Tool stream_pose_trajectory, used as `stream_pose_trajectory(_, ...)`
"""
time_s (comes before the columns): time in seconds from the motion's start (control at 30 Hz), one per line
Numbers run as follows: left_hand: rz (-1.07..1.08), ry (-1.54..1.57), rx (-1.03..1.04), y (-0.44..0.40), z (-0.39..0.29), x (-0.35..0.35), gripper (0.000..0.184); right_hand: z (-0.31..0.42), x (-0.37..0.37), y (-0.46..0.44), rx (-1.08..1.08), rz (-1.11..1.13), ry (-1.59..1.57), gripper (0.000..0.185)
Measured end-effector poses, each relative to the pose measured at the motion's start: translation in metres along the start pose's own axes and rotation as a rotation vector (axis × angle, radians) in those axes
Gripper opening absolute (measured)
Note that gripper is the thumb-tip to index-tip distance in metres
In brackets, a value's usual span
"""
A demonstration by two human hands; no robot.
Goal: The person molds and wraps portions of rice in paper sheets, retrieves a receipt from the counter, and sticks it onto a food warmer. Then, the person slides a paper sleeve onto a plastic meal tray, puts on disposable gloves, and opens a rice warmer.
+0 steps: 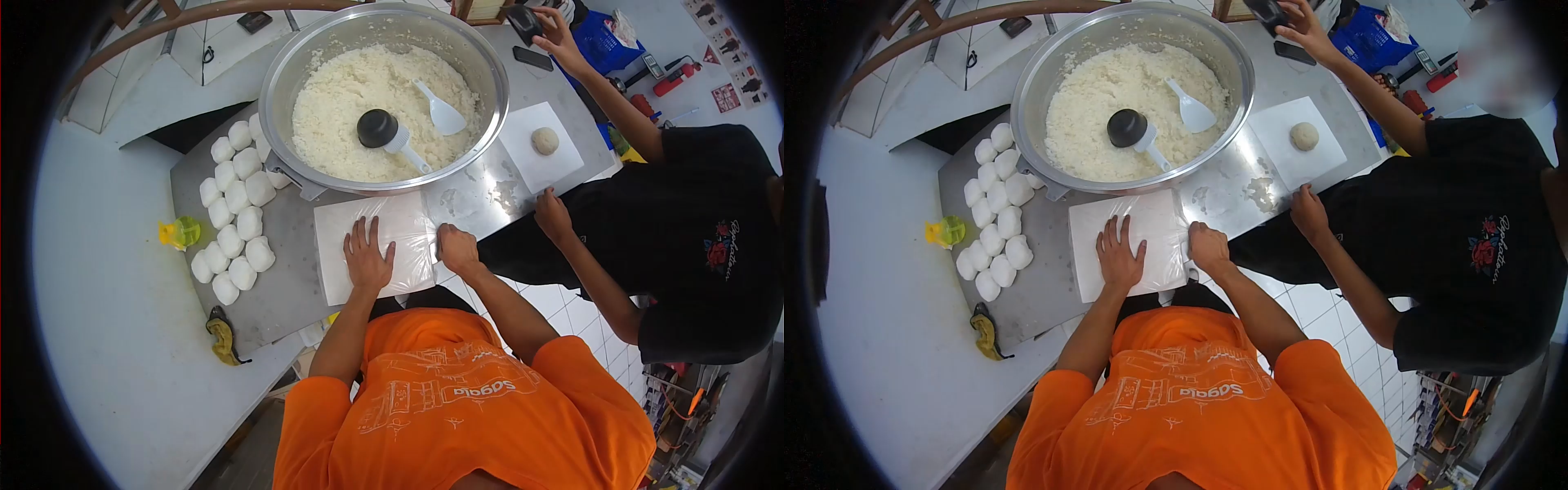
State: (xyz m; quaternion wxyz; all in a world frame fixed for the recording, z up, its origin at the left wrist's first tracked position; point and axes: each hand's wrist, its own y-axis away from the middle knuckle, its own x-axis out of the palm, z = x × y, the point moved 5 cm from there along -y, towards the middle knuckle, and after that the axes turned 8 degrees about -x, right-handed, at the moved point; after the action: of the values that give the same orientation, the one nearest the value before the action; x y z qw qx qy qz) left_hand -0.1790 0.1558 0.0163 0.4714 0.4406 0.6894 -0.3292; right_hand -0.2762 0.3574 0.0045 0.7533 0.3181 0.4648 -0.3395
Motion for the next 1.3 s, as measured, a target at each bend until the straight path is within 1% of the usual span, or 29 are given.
stream_pose_trajectory(0.03, -0.002, -0.007, 0.006, -0.001, 0.000, -0.001, 0.071, -0.003, -0.002, 0.001, -0.058, -0.053, -0.042, 0.014)
stream_pose_trajectory(0.13, 0.005, -0.039, 0.019, -0.002, -0.003, 0.000, 0.072, -0.008, -0.012, -0.004, 0.166, -0.145, -0.168, 0.016)
stream_pose_trajectory(0.23, 0.009, -0.077, 0.012, -0.001, -0.003, 0.001, 0.072, 0.020, -0.029, 0.015, 0.150, -0.400, -0.337, 0.022)
stream_pose_trajectory(0.27, 0.004, -0.074, 0.012, 0.000, -0.004, 0.001, 0.072, 0.030, -0.019, 0.022, 0.092, -0.304, -0.281, 0.026)
stream_pose_trajectory(0.3, -0.007, -0.069, 0.010, -0.001, -0.005, 0.002, 0.072, 0.038, -0.010, 0.024, 0.120, -0.052, -0.179, 0.031)
stream_pose_trajectory(0.37, -0.016, -0.055, 0.009, 0.000, -0.006, 0.003, 0.072, 0.047, 0.005, 0.028, 0.085, -0.010, -0.076, 0.033)
stream_pose_trajectory(0.43, -0.031, -0.049, 0.010, -0.003, -0.004, 0.000, 0.072, 0.046, 0.009, 0.024, 0.010, -0.004, -0.071, 0.032)
stream_pose_trajectory(0.6, -0.032, -0.028, 0.018, -0.001, -0.004, 0.000, 0.074, 0.043, 0.013, 0.022, -0.207, 0.038, 0.115, 0.021)
stream_pose_trajectory(0.67, -0.026, -0.030, 0.016, 0.000, -0.003, 0.000, 0.074, 0.046, 0.014, 0.023, -0.252, 0.094, 0.225, 0.018)
stream_pose_trajectory(0.77, -0.015, -0.024, 0.008, 0.000, -0.004, -0.001, 0.075, 0.048, 0.014, 0.016, -0.392, 0.064, 0.310, 0.013)
stream_pose_trajectory(0.8, -0.013, -0.021, 0.007, -0.001, -0.004, 0.000, 0.075, 0.044, 0.014, 0.012, -0.393, 0.078, 0.309, 0.016)
stream_pose_trajectory(0.9, -0.019, -0.015, 0.000, -0.001, -0.003, 0.000, 0.075, 0.036, 0.008, 0.007, -0.277, -0.019, 0.097, 0.018)
stream_pose_trajectory(0.93, -0.018, -0.007, -0.002, -0.001, -0.003, 0.000, 0.075, 0.036, 0.008, 0.007, -0.211, -0.039, 0.023, 0.023)
stream_pose_trajectory(1.03, -0.016, 0.016, -0.012, 0.000, -0.001, -0.003, 0.076, 0.036, 0.005, 0.011, -0.053, -0.091, -0.057, 0.023)
stream_pose_trajectory(1.13, -0.015, 0.040, -0.010, 0.000, -0.001, -0.003, 0.076, 0.031, 0.008, 0.012, 0.072, -0.078, -0.115, 0.024)
stream_pose_trajectory(1.23, -0.019, 0.044, -0.007, 0.002, 0.002, -0.002, 0.076, 0.036, 0.002, 0.013, 0.131, -0.091, -0.116, 0.018)
stream_pose_trajectory(1.3, -0.017, 0.035, -0.002, -0.001, 0.002, -0.001, 0.076, 0.053, -0.007, 0.013, -0.202, -0.245, 0.093, 0.014)
